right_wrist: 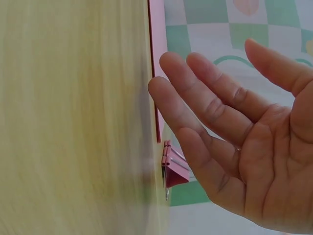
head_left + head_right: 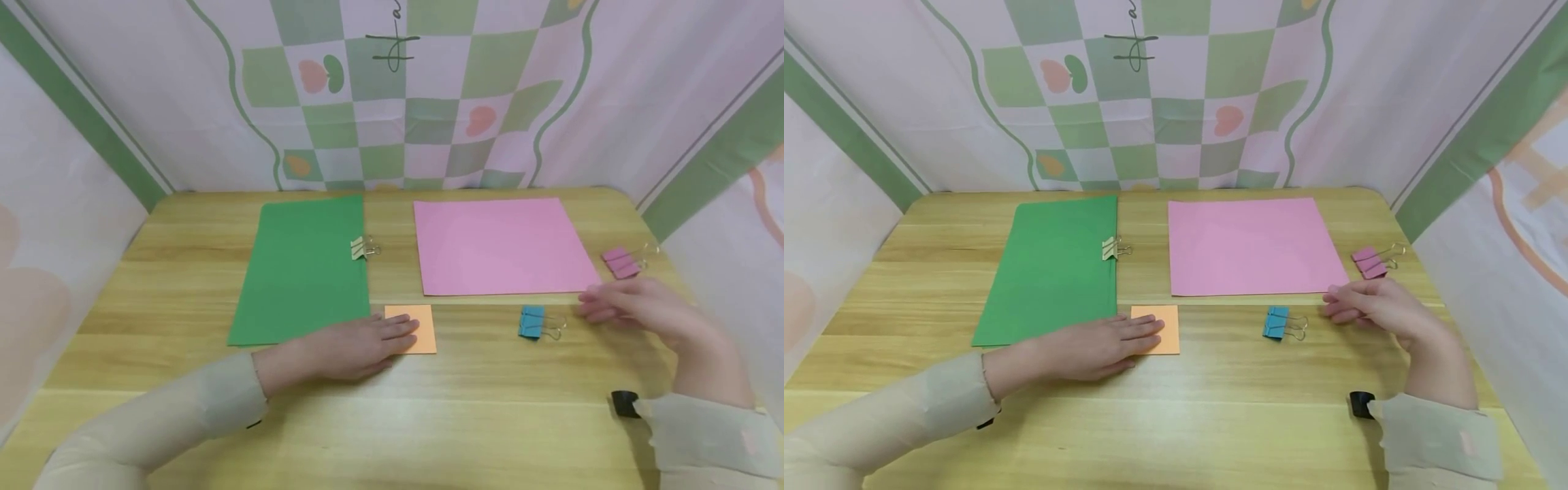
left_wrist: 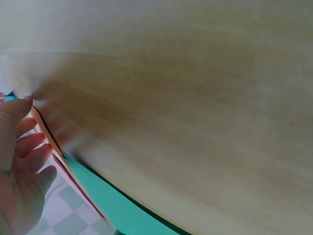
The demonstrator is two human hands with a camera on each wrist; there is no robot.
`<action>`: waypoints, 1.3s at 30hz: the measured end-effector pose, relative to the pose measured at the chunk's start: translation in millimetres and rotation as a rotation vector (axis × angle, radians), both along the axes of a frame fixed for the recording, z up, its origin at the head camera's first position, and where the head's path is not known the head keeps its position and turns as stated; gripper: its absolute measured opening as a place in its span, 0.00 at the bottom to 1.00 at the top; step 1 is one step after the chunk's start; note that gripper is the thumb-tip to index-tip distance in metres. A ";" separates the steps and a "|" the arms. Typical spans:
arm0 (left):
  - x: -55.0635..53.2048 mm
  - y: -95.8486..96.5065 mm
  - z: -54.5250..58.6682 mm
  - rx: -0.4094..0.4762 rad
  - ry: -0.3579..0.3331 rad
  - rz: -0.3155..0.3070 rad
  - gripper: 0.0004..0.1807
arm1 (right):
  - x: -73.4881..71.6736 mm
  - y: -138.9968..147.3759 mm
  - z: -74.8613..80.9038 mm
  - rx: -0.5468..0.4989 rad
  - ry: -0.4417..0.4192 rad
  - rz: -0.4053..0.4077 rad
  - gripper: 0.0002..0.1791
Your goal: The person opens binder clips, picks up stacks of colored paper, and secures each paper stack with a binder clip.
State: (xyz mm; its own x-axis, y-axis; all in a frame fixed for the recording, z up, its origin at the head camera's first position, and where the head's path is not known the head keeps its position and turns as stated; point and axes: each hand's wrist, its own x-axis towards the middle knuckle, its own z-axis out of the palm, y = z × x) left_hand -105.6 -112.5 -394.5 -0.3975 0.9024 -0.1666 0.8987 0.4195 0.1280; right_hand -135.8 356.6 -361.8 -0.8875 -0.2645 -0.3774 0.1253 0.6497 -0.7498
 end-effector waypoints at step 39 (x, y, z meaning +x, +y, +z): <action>4.6 13.9 -1.1 0.031 0.185 0.010 0.20 | 3.1 -46.8 6.7 0.207 0.023 0.188 0.15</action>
